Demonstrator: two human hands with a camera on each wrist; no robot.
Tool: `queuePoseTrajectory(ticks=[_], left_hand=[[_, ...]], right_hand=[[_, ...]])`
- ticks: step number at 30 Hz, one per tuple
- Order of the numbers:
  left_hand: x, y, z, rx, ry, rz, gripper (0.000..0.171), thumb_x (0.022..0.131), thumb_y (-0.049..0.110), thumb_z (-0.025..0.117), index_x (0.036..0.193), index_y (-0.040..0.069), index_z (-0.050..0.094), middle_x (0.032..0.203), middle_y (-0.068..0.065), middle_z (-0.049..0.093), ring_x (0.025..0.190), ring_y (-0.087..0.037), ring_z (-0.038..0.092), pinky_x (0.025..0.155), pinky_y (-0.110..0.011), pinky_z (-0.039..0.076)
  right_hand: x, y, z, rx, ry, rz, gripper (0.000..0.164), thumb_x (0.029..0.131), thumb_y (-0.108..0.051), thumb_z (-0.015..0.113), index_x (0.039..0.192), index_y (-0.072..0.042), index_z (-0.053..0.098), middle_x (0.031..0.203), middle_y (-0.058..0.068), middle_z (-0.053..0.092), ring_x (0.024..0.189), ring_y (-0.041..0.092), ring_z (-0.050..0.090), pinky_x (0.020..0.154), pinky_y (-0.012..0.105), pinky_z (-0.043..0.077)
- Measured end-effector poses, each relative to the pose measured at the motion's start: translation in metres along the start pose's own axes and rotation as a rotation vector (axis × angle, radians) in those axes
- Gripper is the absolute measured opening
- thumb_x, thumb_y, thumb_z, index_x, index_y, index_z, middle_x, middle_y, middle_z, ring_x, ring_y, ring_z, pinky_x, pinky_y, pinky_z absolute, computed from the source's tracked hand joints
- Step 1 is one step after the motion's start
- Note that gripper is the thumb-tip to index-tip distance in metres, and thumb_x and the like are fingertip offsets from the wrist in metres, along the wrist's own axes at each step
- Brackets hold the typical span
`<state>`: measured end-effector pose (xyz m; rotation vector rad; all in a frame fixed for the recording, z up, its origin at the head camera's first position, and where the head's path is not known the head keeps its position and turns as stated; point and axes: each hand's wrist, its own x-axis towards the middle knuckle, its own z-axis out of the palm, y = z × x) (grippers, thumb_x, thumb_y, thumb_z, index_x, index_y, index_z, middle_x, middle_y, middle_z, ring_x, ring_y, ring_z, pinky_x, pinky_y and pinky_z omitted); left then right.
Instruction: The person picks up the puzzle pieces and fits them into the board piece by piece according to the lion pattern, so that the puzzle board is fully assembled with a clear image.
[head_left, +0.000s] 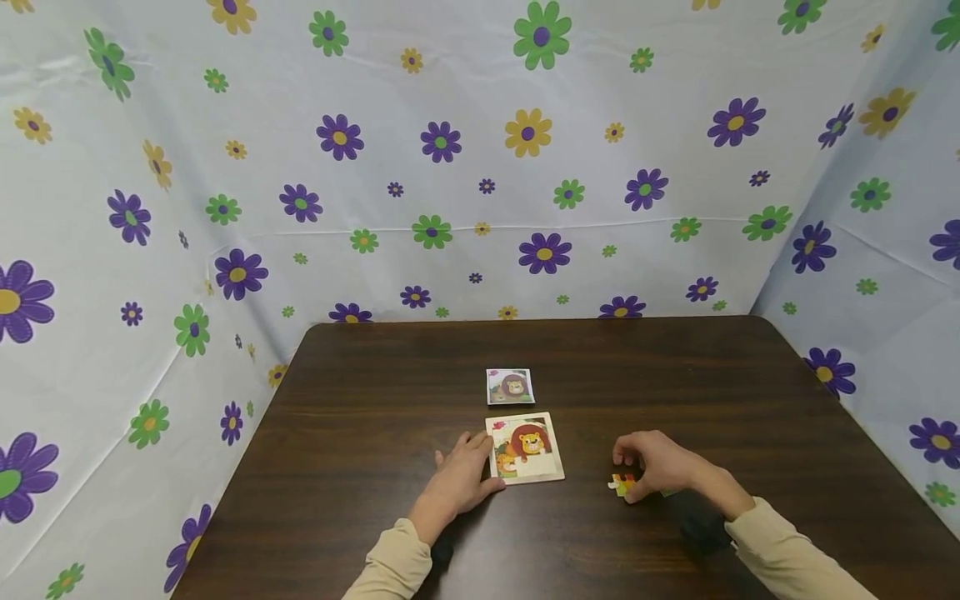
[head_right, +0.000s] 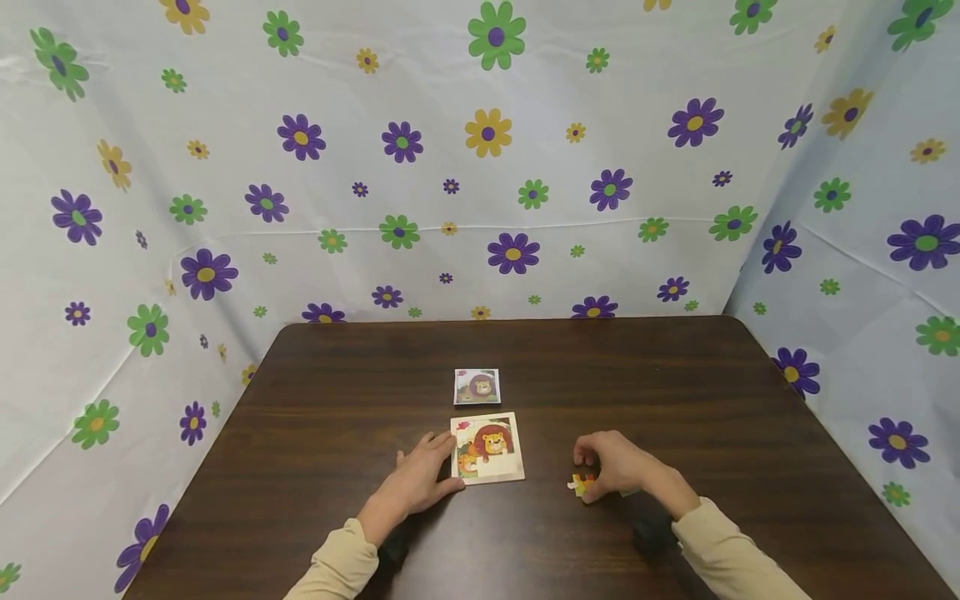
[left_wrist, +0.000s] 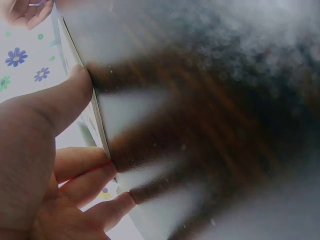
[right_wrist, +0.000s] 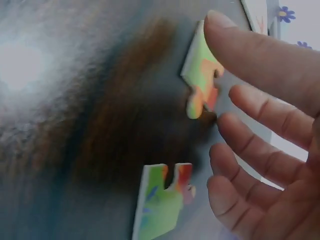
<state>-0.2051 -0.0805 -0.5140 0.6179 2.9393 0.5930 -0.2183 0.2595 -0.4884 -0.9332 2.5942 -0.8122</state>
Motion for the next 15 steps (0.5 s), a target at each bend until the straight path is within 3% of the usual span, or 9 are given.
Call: queuePoseTrajectory(ticks=[8, 15], left_hand=[[-0.0003, 0.0002, -0.0004, 0.003, 0.007, -0.001, 0.063, 0.081, 0.038, 0.076, 0.131, 0.006, 0.055, 0.135, -0.01, 0.054, 0.127, -0.037, 0.045, 0.084, -0.076, 0.033], [-0.0013, 0.0001, -0.0003, 0.002, 0.003, 0.004, 0.062, 0.081, 0.038, 0.076, 0.13, 0.007, 0.055, 0.134, -0.01, 0.054, 0.127, -0.038, 0.044, 0.084, -0.077, 0.032]], right_hand=[[0.0031, -0.0017, 0.006, -0.008, 0.014, 0.014, 0.031, 0.07, -0.01, 0.085, 0.084, -0.009, 0.057, 0.076, -0.003, 0.055, 0.067, 0.009, 0.05, 0.057, 0.024, 0.041], [0.0038, -0.0035, 0.0094, -0.043, 0.05, 0.019, 0.035, 0.067, -0.007, 0.084, 0.082, -0.012, 0.053, 0.077, -0.004, 0.049, 0.068, 0.007, 0.042, 0.06, 0.024, 0.035]])
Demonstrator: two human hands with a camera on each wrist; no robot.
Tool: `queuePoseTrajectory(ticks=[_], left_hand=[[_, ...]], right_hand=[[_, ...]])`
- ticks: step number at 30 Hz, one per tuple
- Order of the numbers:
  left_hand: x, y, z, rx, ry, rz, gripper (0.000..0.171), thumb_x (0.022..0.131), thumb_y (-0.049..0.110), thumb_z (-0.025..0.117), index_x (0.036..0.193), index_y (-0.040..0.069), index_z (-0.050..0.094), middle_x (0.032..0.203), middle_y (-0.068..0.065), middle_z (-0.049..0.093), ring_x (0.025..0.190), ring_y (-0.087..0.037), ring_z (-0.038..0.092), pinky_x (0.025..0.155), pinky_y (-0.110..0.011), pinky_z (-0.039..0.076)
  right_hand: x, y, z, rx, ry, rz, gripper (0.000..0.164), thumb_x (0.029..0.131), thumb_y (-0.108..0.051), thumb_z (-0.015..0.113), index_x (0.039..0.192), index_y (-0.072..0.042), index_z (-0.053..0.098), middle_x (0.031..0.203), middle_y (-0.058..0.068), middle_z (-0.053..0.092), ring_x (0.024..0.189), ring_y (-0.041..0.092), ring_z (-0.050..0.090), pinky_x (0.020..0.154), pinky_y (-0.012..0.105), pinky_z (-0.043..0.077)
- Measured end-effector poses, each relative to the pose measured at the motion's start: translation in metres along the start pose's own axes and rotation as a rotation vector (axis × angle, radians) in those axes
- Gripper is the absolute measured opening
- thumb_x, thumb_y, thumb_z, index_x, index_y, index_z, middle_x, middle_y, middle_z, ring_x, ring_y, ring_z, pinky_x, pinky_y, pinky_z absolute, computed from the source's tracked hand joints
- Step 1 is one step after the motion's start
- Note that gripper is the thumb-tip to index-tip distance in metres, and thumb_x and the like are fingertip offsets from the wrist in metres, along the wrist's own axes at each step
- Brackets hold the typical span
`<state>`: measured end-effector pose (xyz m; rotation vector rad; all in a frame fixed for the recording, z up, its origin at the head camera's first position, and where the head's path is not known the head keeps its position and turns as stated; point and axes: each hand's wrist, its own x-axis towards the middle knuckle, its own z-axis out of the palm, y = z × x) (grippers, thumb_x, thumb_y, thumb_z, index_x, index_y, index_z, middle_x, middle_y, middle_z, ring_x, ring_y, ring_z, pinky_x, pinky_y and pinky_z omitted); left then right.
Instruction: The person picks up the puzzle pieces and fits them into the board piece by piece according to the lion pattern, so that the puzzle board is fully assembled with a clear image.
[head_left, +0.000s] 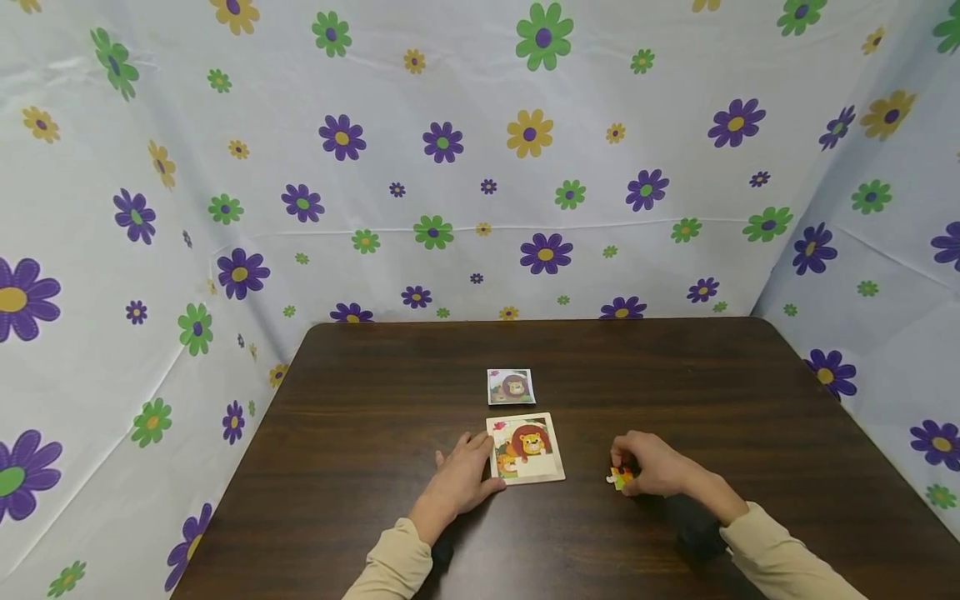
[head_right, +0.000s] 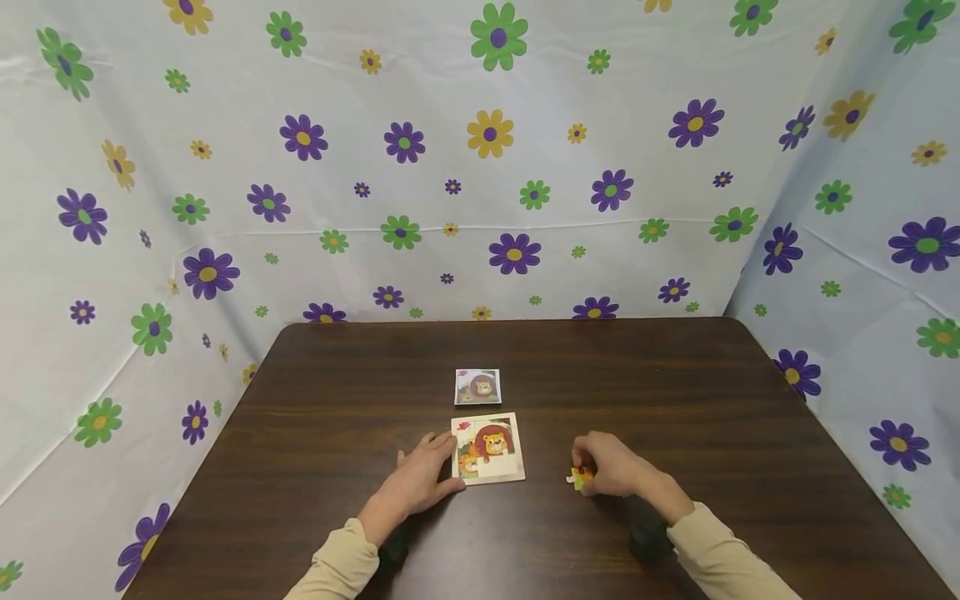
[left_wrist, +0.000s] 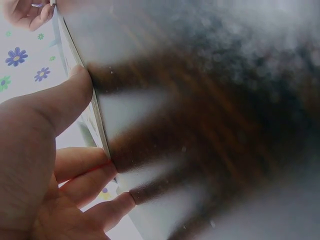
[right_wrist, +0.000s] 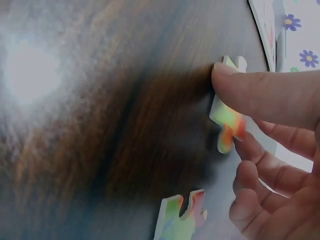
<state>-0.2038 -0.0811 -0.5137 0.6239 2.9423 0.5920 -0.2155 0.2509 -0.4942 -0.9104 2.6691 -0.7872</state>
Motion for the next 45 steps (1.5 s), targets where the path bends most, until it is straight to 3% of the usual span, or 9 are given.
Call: queuePoseTrajectory(ticks=[6, 13, 18, 24, 30, 35, 45], left_hand=[[-0.001, 0.0, 0.0, -0.019, 0.006, -0.007, 0.063, 0.081, 0.037, 0.076, 0.132, 0.006, 0.054, 0.137, -0.011, 0.052, 0.129, -0.041, 0.043, 0.085, -0.077, 0.03], [-0.001, 0.001, 0.0, -0.015, -0.005, -0.01, 0.063, 0.082, 0.037, 0.075, 0.133, 0.006, 0.054, 0.138, -0.012, 0.051, 0.13, -0.04, 0.042, 0.086, -0.077, 0.03], [0.0, 0.001, -0.002, -0.011, -0.012, -0.014, 0.064, 0.082, 0.037, 0.075, 0.133, 0.006, 0.054, 0.138, -0.012, 0.051, 0.13, -0.04, 0.042, 0.087, -0.077, 0.03], [0.001, 0.001, -0.001, -0.005, -0.022, -0.025, 0.065, 0.082, 0.039, 0.074, 0.135, 0.006, 0.053, 0.14, -0.011, 0.05, 0.131, -0.038, 0.041, 0.088, -0.076, 0.03], [0.0, 0.001, 0.0, -0.01, -0.023, -0.035, 0.066, 0.082, 0.039, 0.075, 0.135, 0.007, 0.052, 0.139, -0.011, 0.05, 0.131, -0.038, 0.04, 0.089, -0.076, 0.03], [0.0, 0.001, 0.0, -0.012, -0.02, -0.036, 0.066, 0.082, 0.038, 0.075, 0.135, 0.006, 0.052, 0.14, -0.012, 0.05, 0.131, -0.039, 0.04, 0.088, -0.076, 0.03], [-0.002, 0.003, -0.002, -0.004, -0.028, -0.033, 0.064, 0.082, 0.038, 0.075, 0.134, 0.006, 0.053, 0.14, -0.011, 0.05, 0.131, -0.038, 0.041, 0.087, -0.077, 0.03]], right_hand=[[0.001, -0.004, 0.002, 0.007, 0.035, 0.02, 0.036, 0.069, 0.0, 0.081, 0.083, -0.012, 0.05, 0.077, -0.005, 0.05, 0.069, 0.009, 0.045, 0.06, 0.025, 0.036], [0.007, -0.008, 0.002, -0.009, 0.111, 0.057, 0.022, 0.078, 0.005, 0.072, 0.083, -0.012, 0.06, 0.077, -0.005, 0.059, 0.067, 0.006, 0.051, 0.059, 0.027, 0.043], [0.016, -0.016, 0.0, 0.019, 0.172, 0.087, 0.016, 0.08, 0.0, 0.073, 0.089, -0.01, 0.066, 0.081, -0.004, 0.064, 0.069, 0.007, 0.057, 0.06, 0.026, 0.048], [0.031, -0.026, 0.0, 0.05, 0.241, 0.06, 0.007, 0.082, -0.008, 0.074, 0.087, -0.011, 0.071, 0.08, -0.006, 0.067, 0.067, 0.003, 0.057, 0.06, 0.023, 0.049], [0.044, -0.036, 0.002, 0.123, 0.264, 0.08, 0.009, 0.083, -0.011, 0.074, 0.091, -0.009, 0.074, 0.084, -0.002, 0.069, 0.068, 0.006, 0.057, 0.061, 0.023, 0.049], [0.055, -0.041, 0.009, 0.222, 0.333, 0.113, 0.016, 0.08, -0.008, 0.077, 0.094, -0.006, 0.068, 0.081, 0.001, 0.068, 0.068, 0.01, 0.062, 0.059, 0.024, 0.051], [0.072, -0.049, 0.036, 0.381, 0.35, 0.159, 0.017, 0.077, -0.007, 0.079, 0.088, -0.002, 0.068, 0.076, 0.004, 0.069, 0.064, 0.011, 0.064, 0.055, 0.024, 0.052]])
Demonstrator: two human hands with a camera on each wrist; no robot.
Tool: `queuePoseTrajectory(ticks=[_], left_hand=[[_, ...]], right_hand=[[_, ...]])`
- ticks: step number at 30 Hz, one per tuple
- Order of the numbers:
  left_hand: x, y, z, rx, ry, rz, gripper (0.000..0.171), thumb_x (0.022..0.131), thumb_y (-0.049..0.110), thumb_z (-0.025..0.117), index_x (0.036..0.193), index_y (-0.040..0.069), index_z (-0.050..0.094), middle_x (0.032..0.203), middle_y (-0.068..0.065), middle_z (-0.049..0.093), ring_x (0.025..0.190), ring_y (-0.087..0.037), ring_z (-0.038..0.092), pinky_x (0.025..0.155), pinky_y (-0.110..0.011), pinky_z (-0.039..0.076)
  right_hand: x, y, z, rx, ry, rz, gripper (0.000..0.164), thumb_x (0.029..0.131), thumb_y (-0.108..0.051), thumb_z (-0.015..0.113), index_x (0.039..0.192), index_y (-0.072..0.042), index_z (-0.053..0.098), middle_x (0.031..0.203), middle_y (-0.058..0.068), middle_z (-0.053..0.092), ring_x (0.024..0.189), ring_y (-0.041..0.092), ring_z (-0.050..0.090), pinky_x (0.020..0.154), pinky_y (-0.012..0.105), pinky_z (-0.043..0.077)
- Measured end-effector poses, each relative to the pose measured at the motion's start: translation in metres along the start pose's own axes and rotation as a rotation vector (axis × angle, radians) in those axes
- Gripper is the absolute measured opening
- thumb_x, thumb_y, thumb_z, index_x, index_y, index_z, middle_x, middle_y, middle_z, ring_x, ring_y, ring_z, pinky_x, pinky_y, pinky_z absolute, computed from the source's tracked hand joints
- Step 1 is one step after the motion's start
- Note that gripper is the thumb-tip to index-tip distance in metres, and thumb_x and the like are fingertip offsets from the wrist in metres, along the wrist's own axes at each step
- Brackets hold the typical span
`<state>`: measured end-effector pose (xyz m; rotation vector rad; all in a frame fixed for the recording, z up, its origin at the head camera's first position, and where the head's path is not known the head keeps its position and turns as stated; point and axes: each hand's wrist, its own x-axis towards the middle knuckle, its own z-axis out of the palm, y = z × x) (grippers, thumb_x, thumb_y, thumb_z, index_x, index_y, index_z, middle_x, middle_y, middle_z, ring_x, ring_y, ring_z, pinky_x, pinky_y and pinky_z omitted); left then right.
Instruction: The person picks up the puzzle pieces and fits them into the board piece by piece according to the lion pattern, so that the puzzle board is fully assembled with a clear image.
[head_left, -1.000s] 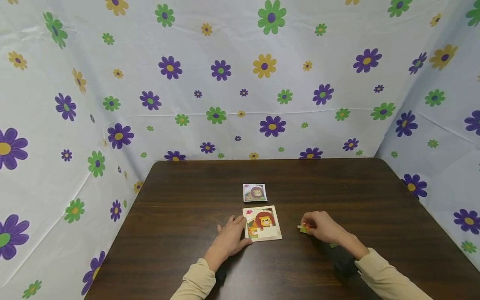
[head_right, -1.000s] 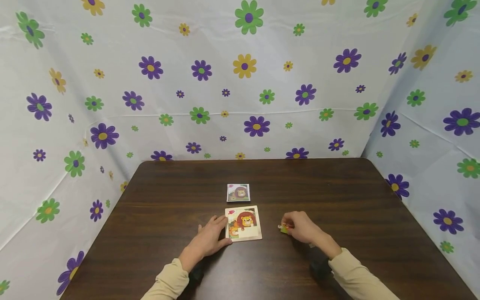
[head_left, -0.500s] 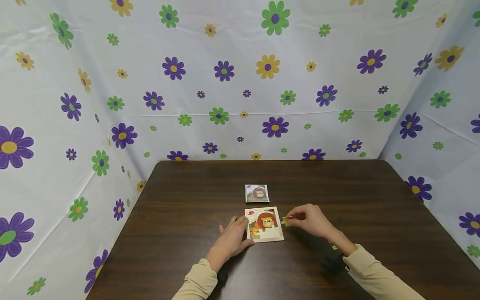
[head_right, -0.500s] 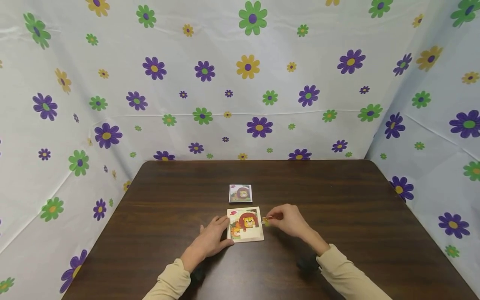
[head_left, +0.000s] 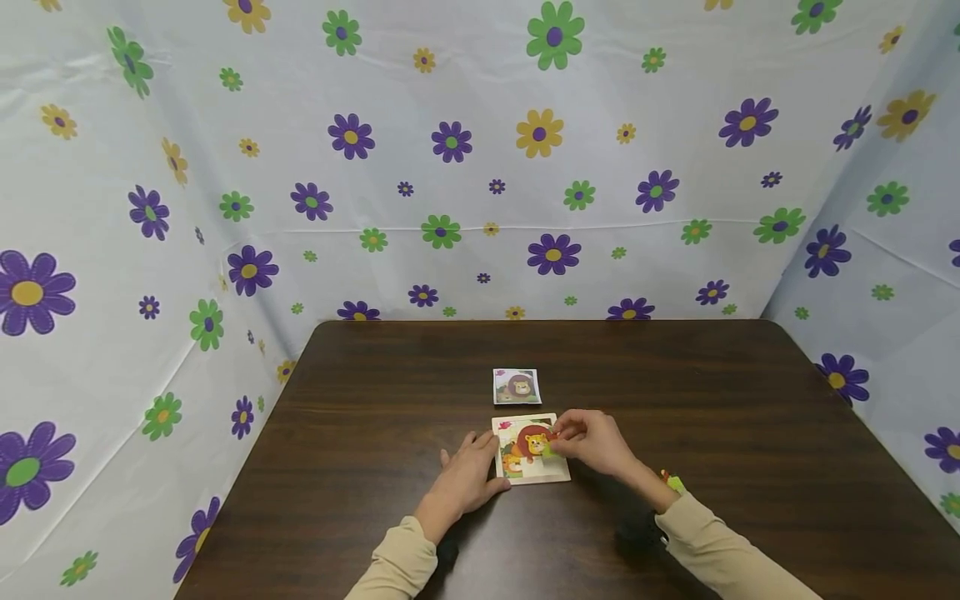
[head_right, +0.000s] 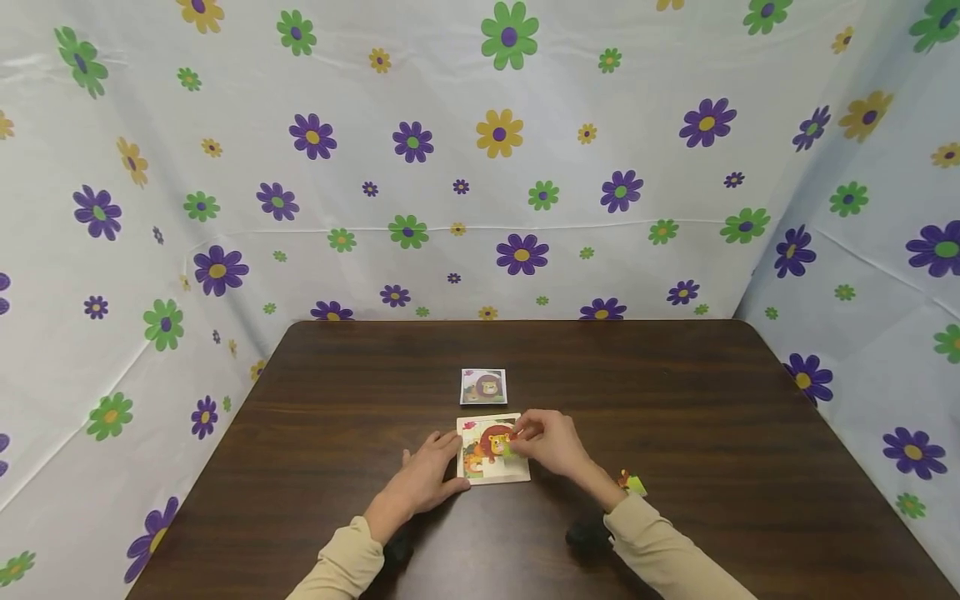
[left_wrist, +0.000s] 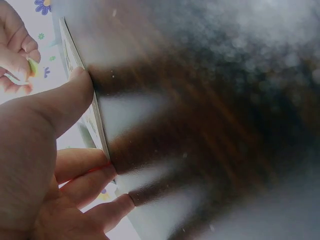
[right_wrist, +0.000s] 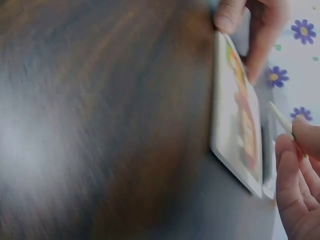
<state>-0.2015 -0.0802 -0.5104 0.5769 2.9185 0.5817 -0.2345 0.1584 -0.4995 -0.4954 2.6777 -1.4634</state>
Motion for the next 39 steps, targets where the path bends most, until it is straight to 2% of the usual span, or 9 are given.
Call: queuePoseTrajectory(ticks=[7, 13, 23, 39], left_hand=[[0.0, 0.0, 0.001, 0.008, -0.007, 0.01, 0.061, 0.083, 0.038, 0.074, 0.132, 0.007, 0.054, 0.139, -0.01, 0.05, 0.131, -0.038, 0.041, 0.087, -0.076, 0.031], [0.0, 0.0, 0.001, 0.001, 0.0, 0.007, 0.062, 0.083, 0.038, 0.074, 0.132, 0.006, 0.054, 0.139, -0.01, 0.05, 0.131, -0.038, 0.041, 0.087, -0.076, 0.031], [0.0, 0.0, -0.001, -0.007, -0.005, -0.003, 0.064, 0.083, 0.039, 0.074, 0.134, 0.006, 0.053, 0.139, -0.01, 0.05, 0.131, -0.039, 0.041, 0.087, -0.077, 0.03], [0.002, -0.002, 0.0, -0.004, 0.012, 0.011, 0.061, 0.082, 0.039, 0.074, 0.131, 0.007, 0.054, 0.138, -0.009, 0.051, 0.129, -0.039, 0.042, 0.085, -0.077, 0.031]], right_hand=[[-0.003, 0.0, 0.027, 0.014, -0.001, 0.009, 0.016, 0.076, -0.008, 0.08, 0.086, -0.002, 0.069, 0.074, 0.002, 0.068, 0.064, 0.008, 0.063, 0.057, 0.022, 0.05], [-0.004, -0.001, 0.037, 0.017, 0.013, 0.028, 0.017, 0.074, -0.005, 0.081, 0.082, -0.002, 0.068, 0.072, 0.001, 0.068, 0.063, 0.008, 0.063, 0.057, 0.021, 0.05], [-0.005, -0.006, 0.043, -0.1, 0.068, 0.052, 0.017, 0.07, -0.008, 0.082, 0.077, -0.004, 0.066, 0.065, -0.003, 0.064, 0.058, 0.005, 0.058, 0.052, 0.02, 0.046], [-0.003, -0.01, 0.043, -0.207, 0.057, 0.025, 0.018, 0.068, -0.01, 0.081, 0.07, -0.008, 0.064, 0.061, -0.006, 0.055, 0.055, 0.006, 0.047, 0.051, 0.021, 0.04]])
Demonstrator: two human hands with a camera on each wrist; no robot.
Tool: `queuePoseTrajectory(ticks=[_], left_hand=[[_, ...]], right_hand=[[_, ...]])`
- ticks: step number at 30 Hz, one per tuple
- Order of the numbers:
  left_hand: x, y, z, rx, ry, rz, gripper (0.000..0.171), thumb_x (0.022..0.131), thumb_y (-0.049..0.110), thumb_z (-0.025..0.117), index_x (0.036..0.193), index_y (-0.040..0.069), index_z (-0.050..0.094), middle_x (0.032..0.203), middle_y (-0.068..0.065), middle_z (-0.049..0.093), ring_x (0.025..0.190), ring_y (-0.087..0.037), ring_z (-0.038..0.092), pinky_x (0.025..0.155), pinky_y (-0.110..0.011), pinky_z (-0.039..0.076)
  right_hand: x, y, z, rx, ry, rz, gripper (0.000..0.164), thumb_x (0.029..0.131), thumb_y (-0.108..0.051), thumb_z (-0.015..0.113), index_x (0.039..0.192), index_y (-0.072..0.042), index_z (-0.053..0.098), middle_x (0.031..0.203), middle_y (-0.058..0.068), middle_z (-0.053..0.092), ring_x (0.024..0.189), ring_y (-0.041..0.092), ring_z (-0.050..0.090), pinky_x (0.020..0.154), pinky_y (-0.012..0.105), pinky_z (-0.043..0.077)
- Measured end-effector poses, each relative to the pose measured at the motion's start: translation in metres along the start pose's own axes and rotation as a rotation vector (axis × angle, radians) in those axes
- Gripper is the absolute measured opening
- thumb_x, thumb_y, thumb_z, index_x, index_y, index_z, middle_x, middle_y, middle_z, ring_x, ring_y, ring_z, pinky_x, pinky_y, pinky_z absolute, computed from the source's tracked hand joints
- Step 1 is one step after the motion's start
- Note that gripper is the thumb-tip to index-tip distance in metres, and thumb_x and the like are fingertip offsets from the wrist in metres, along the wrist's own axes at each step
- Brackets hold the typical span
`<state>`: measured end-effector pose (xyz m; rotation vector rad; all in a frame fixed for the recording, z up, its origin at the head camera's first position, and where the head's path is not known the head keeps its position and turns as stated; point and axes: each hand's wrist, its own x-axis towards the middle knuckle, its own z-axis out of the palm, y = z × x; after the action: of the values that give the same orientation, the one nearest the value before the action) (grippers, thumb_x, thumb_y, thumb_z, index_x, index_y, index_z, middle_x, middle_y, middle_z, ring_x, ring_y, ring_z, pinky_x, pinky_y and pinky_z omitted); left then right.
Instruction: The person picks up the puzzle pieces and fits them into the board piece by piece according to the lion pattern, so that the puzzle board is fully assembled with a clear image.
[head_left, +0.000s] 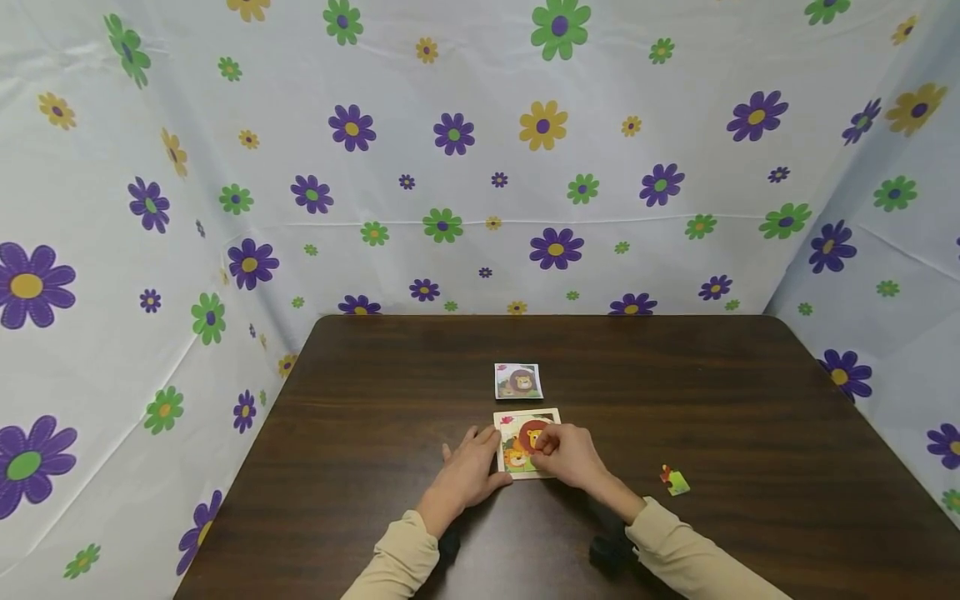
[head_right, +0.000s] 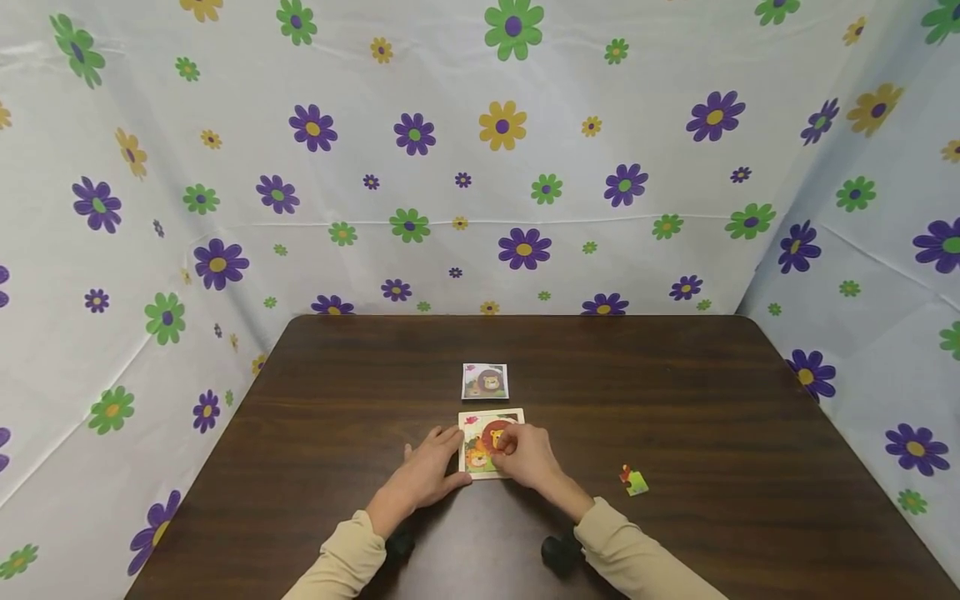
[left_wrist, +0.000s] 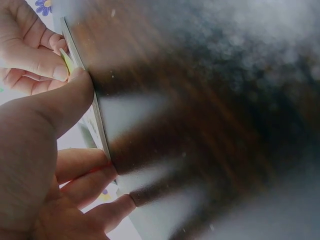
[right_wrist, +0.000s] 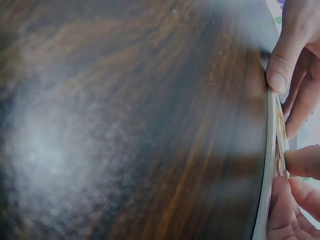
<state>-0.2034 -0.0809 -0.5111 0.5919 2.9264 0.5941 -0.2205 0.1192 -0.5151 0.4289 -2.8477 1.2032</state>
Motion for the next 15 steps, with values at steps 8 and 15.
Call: queuePoseTrajectory(ticks=[8, 15], left_hand=[[0.0004, 0.0017, -0.0004, 0.005, -0.003, -0.003, 0.062, 0.082, 0.039, 0.075, 0.131, 0.007, 0.054, 0.137, -0.01, 0.051, 0.129, -0.039, 0.042, 0.086, -0.076, 0.032], [-0.0009, 0.0013, -0.0011, 0.001, -0.008, -0.006, 0.061, 0.083, 0.039, 0.074, 0.131, 0.007, 0.054, 0.138, -0.009, 0.051, 0.13, -0.039, 0.041, 0.086, -0.077, 0.031]], right_hand=[[0.001, -0.0011, 0.0017, -0.014, -0.005, 0.074, 0.023, 0.067, -0.011, 0.085, 0.072, -0.008, 0.063, 0.058, -0.006, 0.049, 0.053, 0.008, 0.043, 0.049, 0.022, 0.034], [0.0038, -0.0033, 0.0013, -0.026, -0.025, 0.11, 0.03, 0.063, -0.013, 0.088, 0.076, -0.007, 0.062, 0.057, -0.004, 0.046, 0.053, 0.01, 0.041, 0.05, 0.023, 0.031]])
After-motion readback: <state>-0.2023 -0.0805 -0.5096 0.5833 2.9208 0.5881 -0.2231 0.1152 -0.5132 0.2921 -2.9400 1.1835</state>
